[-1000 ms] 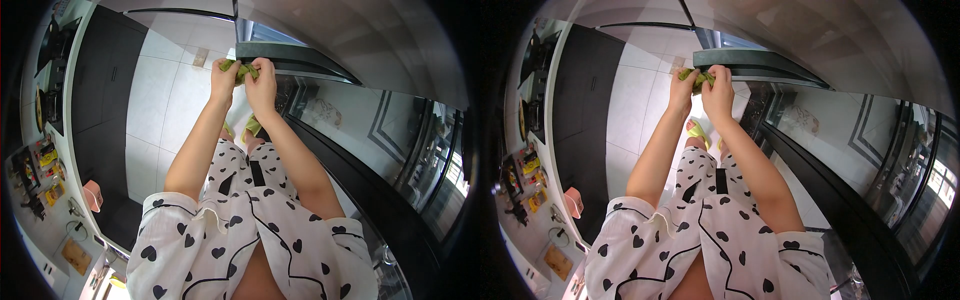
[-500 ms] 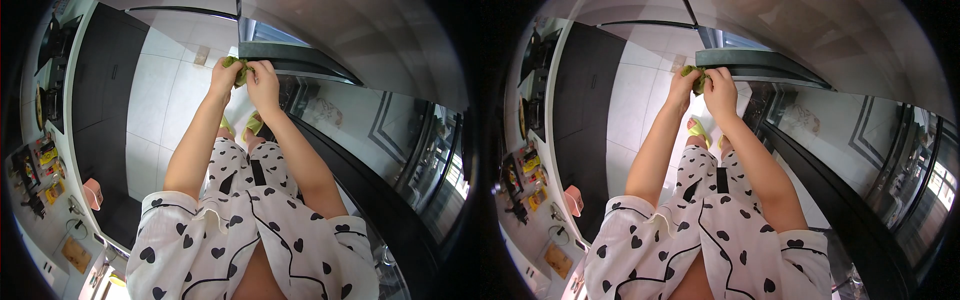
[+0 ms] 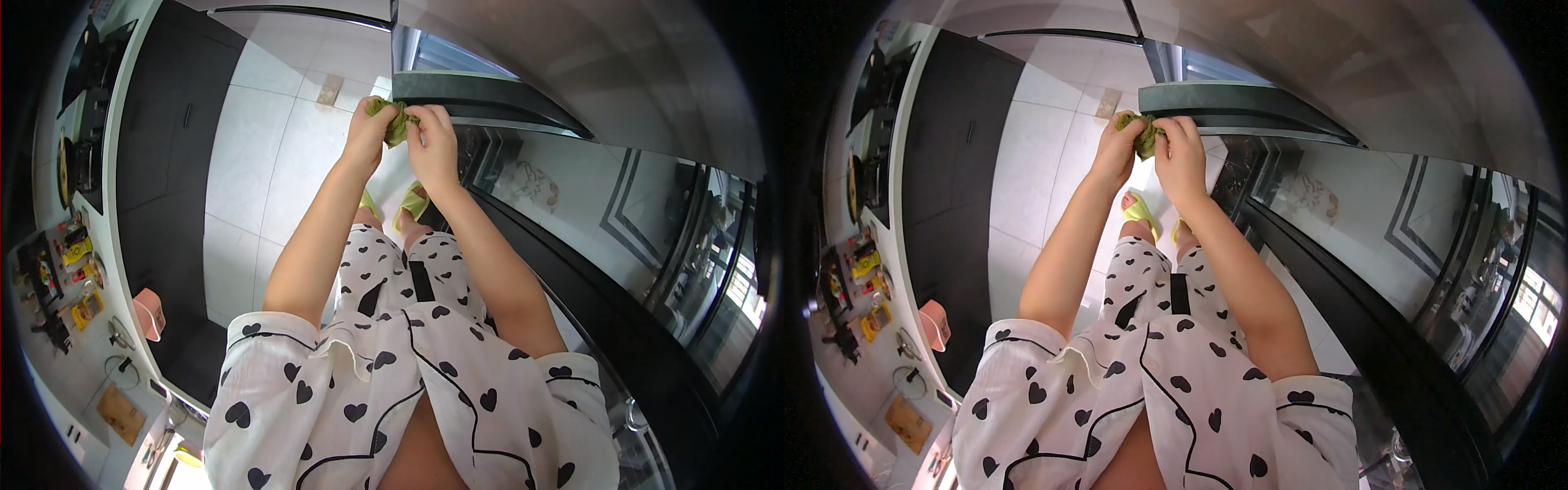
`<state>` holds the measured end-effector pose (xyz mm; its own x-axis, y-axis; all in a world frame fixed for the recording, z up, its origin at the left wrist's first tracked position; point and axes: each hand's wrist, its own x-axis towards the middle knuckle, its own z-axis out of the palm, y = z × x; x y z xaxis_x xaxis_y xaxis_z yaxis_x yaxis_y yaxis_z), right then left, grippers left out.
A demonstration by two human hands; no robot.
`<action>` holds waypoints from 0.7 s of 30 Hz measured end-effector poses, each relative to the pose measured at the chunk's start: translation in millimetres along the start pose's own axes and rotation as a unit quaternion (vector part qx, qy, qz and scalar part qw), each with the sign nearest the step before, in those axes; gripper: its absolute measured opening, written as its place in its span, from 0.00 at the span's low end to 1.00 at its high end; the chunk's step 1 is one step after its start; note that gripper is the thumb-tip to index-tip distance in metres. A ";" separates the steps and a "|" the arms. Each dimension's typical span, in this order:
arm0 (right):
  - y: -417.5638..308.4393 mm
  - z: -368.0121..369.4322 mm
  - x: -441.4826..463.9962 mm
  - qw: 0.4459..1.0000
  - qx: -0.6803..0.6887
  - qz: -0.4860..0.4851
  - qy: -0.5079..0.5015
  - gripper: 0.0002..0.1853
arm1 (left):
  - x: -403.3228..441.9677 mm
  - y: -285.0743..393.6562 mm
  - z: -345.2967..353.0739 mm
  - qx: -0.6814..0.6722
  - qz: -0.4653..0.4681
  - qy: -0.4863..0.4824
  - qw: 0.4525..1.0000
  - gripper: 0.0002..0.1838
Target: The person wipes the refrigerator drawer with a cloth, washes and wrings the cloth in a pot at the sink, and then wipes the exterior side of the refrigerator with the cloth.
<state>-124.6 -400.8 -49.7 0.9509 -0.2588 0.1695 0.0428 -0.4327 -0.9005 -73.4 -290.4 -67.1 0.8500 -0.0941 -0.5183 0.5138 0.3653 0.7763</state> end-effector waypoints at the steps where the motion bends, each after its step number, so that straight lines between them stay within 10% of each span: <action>1: 0.6 1.1 0.2 1.000 0.000 0.003 -0.003 0.12 | -2.0 1.8 3.3 0.023 0.003 0.014 1.000 0.16; 12: 11.2 6.1 4.0 1.000 0.013 -0.025 0.002 0.12 | -8.4 -14.4 2.4 -0.010 0.068 -0.002 0.998 0.19; 21: 20.6 -25.7 -5.6 0.996 -0.058 0.026 0.065 0.08 | -17.1 -49.9 44.2 -0.020 0.077 0.213 0.974 0.22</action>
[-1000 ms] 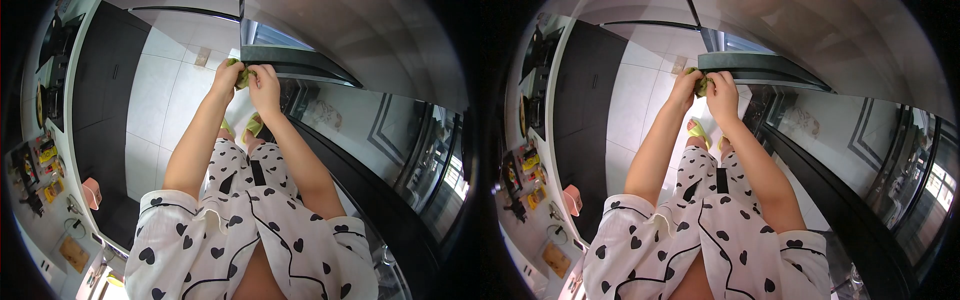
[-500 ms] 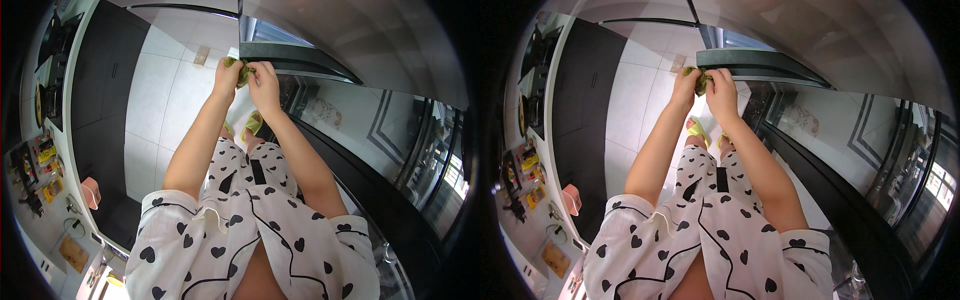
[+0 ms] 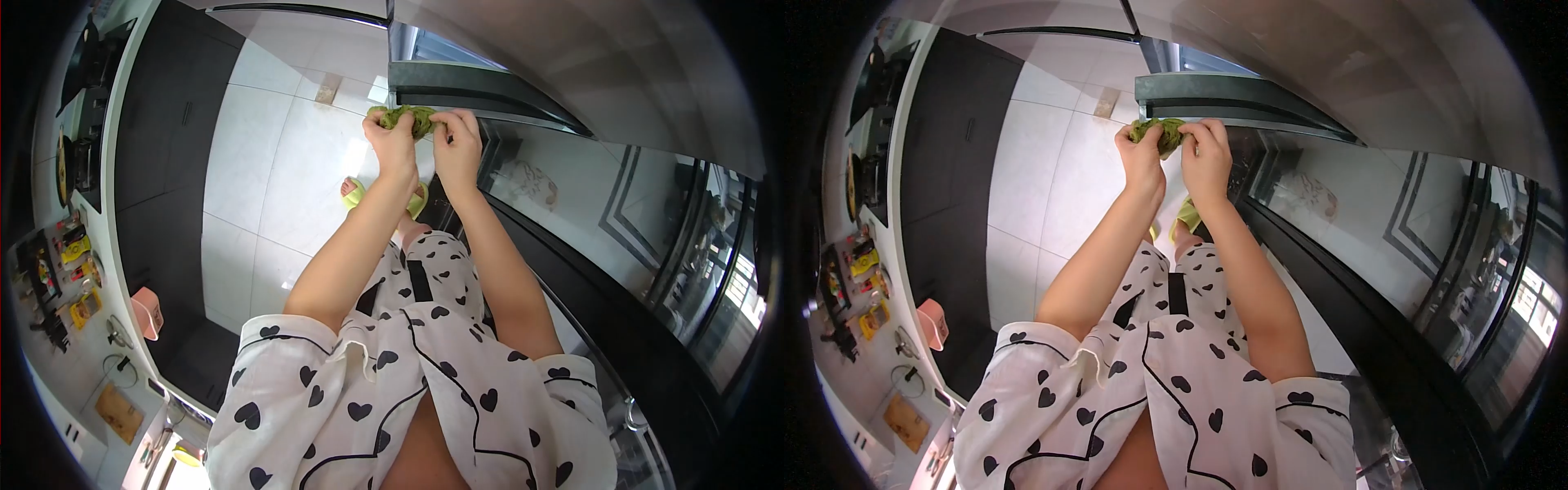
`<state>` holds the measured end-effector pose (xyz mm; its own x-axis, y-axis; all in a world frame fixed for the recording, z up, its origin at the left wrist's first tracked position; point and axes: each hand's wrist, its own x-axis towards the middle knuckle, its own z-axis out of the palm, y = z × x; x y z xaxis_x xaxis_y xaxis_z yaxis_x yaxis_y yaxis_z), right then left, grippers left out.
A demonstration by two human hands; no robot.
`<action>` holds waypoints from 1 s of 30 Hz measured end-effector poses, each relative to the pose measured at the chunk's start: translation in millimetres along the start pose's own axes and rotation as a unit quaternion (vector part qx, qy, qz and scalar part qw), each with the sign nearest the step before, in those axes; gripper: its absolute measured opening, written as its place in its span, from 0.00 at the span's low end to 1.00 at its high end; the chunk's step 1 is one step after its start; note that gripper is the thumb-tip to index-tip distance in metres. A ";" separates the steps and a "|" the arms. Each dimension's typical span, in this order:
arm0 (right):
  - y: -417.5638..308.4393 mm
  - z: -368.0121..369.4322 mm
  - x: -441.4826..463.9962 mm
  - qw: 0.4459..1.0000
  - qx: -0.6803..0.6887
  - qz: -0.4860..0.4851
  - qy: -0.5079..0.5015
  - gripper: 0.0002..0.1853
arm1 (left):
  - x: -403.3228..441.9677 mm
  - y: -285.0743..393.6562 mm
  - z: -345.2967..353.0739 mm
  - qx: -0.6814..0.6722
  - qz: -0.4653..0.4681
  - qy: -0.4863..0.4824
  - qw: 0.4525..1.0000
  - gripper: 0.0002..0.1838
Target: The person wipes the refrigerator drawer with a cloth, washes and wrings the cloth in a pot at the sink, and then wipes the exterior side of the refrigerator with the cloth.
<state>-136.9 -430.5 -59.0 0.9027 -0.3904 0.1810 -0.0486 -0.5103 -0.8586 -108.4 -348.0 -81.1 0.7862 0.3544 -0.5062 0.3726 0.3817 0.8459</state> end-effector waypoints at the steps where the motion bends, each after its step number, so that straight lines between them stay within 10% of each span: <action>1: 2.5 -0.2 0.5 1.000 0.007 -0.018 0.013 0.08 | -2.4 -2.4 8.5 0.032 0.011 0.037 0.999 0.23; 5: 12.3 -15.8 -2.4 0.997 -0.036 0.060 0.015 0.07 | -41.3 -16.7 19.4 -0.049 -0.141 -0.028 0.988 0.23; 14: -1.3 -77.8 -21.2 0.980 0.142 0.134 -0.027 0.22 | -89.4 86.1 -5.6 -0.119 -0.079 -0.315 0.938 0.19; 18: -60.9 -90.9 4.4 0.693 0.640 0.294 -0.155 0.24 | -70.0 131.2 -7.3 -0.115 -0.037 -0.435 0.892 0.20; 25: -62.7 -42.2 54.1 0.984 0.117 0.073 -0.116 0.20 | -23.8 115.8 -6.3 0.153 0.270 -0.291 0.905 0.20; 30: -36.0 -30.3 53.8 0.968 -0.160 -0.187 -0.047 0.22 | -4.0 67.4 6.1 0.491 0.476 -0.234 0.691 0.27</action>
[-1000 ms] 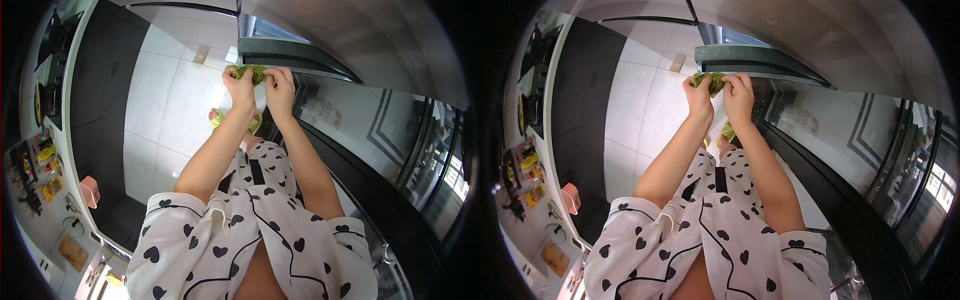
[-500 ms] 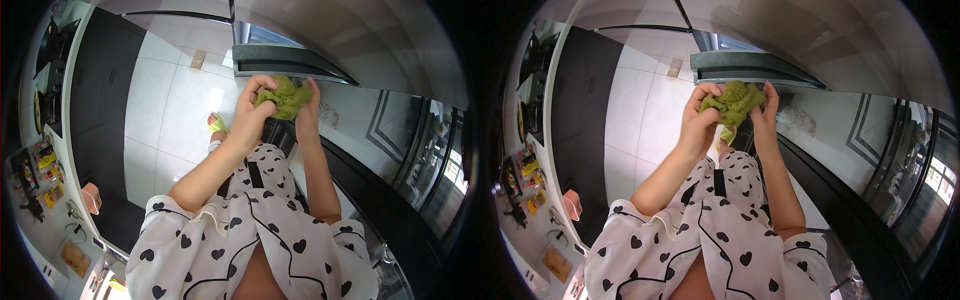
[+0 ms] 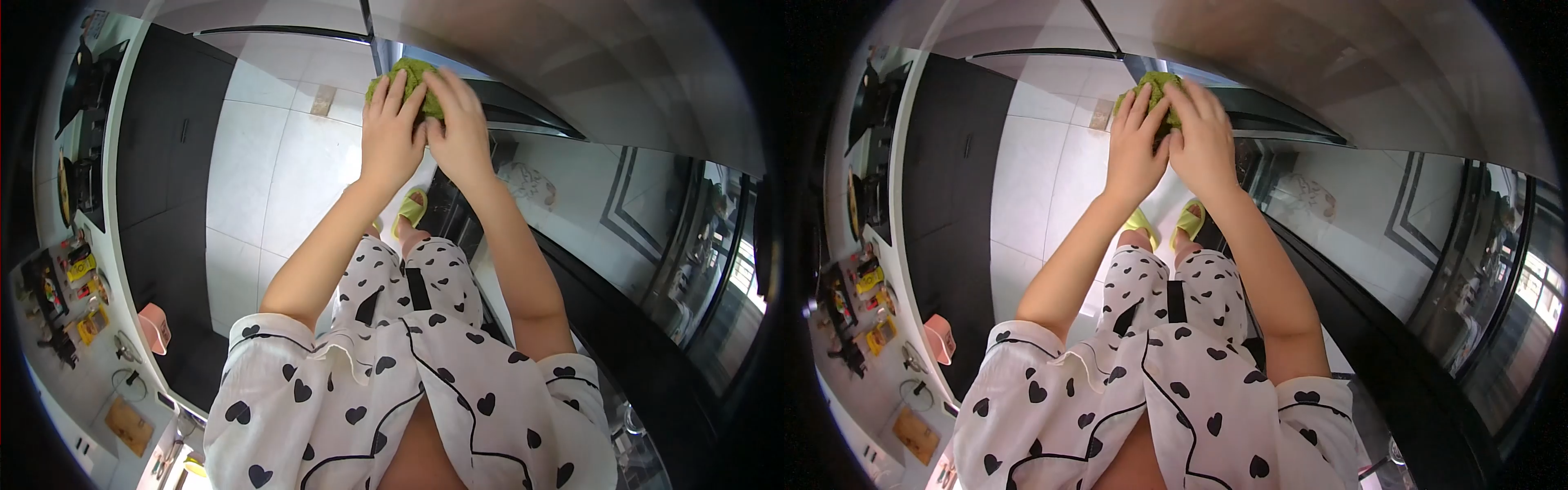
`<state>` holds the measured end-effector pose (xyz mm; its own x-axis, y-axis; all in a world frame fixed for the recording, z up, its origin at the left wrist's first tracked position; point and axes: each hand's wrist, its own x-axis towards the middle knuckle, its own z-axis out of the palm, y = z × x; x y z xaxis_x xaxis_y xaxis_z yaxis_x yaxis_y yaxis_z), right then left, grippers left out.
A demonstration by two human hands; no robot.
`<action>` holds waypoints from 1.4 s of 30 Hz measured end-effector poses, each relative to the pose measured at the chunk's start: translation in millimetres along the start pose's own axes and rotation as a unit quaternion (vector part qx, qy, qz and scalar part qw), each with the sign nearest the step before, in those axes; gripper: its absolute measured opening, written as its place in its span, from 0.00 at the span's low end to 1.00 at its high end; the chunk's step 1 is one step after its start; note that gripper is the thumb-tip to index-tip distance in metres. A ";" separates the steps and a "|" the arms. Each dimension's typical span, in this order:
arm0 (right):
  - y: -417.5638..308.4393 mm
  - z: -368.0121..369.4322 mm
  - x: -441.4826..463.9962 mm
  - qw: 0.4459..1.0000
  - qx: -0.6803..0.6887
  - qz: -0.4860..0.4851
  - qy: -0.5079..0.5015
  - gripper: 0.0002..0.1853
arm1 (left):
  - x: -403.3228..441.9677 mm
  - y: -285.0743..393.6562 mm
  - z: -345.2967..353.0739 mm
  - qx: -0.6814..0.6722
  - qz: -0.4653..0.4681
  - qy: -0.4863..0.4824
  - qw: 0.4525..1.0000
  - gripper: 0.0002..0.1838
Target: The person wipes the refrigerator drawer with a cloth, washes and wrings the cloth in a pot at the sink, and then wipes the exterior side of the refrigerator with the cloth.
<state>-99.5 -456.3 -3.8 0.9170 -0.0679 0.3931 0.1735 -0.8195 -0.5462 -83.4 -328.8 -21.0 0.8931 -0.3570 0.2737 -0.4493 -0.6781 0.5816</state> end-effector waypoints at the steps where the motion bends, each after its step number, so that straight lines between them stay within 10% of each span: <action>1: 3.8 1.2 -3.4 0.999 0.001 -0.030 -0.018 0.22 | 0.3 0.8 7.5 0.013 -0.003 0.010 1.000 0.27; 16: -9.3 -5.7 -56.0 0.966 0.180 0.157 0.094 0.18 | -7.2 0.4 10.6 -0.150 0.105 0.020 0.983 0.16; 22: -11.8 13.5 -97.5 0.817 0.432 0.380 0.042 0.16 | -52.1 3.1 12.6 -0.198 0.010 0.015 0.980 0.16; 35: -23.7 10.0 -21.5 0.812 0.495 0.307 0.014 0.15 | -13.3 -2.1 -9.1 -0.213 -0.044 0.114 0.969 0.17; 42: -27.7 27.0 3.3 0.908 0.387 0.153 0.051 0.14 | -1.3 -8.0 -2.9 -0.481 -0.235 0.171 0.827 0.17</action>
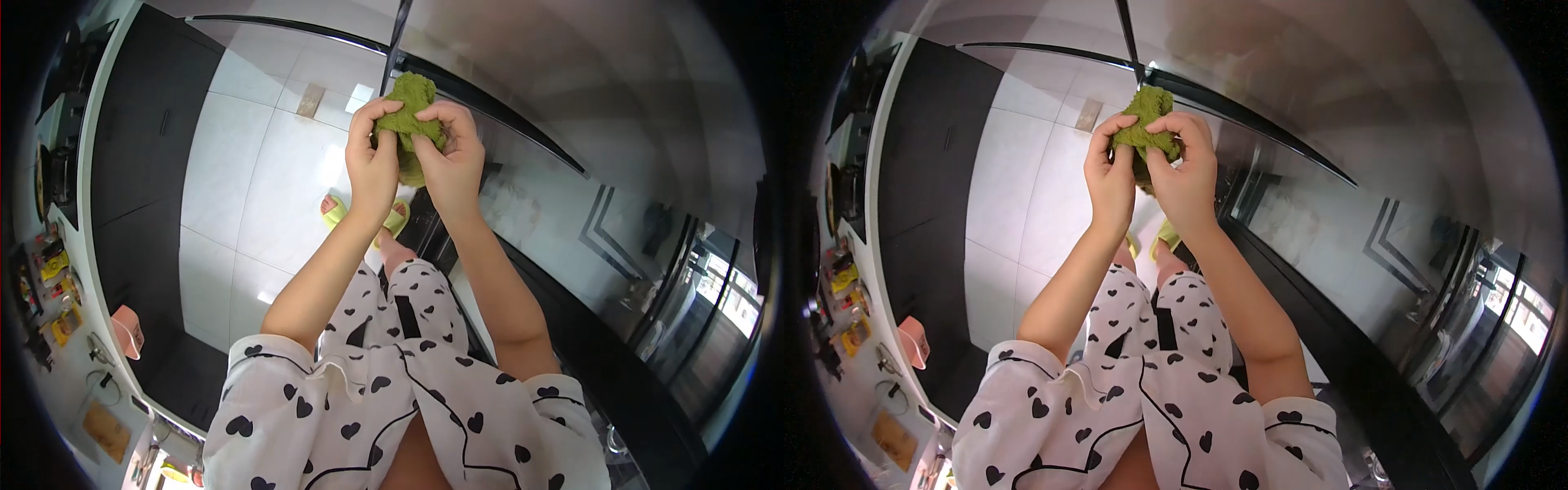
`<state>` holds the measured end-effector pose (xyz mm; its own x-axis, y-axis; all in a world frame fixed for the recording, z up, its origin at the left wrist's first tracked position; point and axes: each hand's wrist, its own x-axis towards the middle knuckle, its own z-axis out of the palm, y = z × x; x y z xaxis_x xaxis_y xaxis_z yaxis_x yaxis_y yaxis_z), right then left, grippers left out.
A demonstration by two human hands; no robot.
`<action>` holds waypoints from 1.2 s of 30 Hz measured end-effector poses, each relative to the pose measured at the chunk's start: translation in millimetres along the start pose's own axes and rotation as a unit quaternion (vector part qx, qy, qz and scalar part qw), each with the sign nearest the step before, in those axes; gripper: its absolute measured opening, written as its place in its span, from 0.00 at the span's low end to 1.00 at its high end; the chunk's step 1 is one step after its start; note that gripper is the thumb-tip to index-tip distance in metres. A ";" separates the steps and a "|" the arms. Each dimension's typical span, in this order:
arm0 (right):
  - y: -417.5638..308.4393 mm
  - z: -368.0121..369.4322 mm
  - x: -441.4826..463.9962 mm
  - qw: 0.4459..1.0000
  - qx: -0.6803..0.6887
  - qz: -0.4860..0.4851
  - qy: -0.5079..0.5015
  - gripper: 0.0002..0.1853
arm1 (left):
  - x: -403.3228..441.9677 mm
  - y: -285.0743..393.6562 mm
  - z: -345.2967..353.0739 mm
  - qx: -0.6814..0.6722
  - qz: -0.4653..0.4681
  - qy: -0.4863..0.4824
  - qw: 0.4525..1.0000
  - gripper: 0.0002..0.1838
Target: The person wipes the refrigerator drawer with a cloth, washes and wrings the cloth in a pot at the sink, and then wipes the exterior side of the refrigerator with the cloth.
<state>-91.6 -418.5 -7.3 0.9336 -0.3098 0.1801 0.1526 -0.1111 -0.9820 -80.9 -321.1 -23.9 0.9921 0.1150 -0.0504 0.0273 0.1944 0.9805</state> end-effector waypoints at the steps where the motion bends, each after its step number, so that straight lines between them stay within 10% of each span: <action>1: -2.4 -0.9 4.7 0.998 -0.048 -0.009 -0.024 0.16 | 5.0 -1.6 1.7 -0.013 -0.006 -0.001 1.000 0.17; 11: 6.4 7.7 34.8 0.999 -0.023 -0.040 0.010 0.15 | 27.6 6.2 33.0 -0.277 -0.041 0.008 0.960 0.14; 18: 15.3 11.2 38.8 0.968 -0.179 -0.177 0.003 0.15 | 50.3 -15.5 38.1 0.003 0.126 0.060 0.990 0.15; 26: 32.9 5.1 40.9 0.982 -0.178 -0.060 -0.016 0.15 | 53.6 -32.3 30.7 0.047 0.106 0.053 0.992 0.11; 36: 13.4 4.6 48.3 0.971 -0.175 -0.164 -0.014 0.16 | 61.4 -17.1 45.6 0.048 0.179 0.112 0.976 0.09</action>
<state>-43.0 -430.6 -12.0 0.8627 -0.1783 0.4732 0.3278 -0.5154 -0.7918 -14.9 -361.8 -35.1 0.8886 0.3719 0.2686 -0.2941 0.0125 0.9557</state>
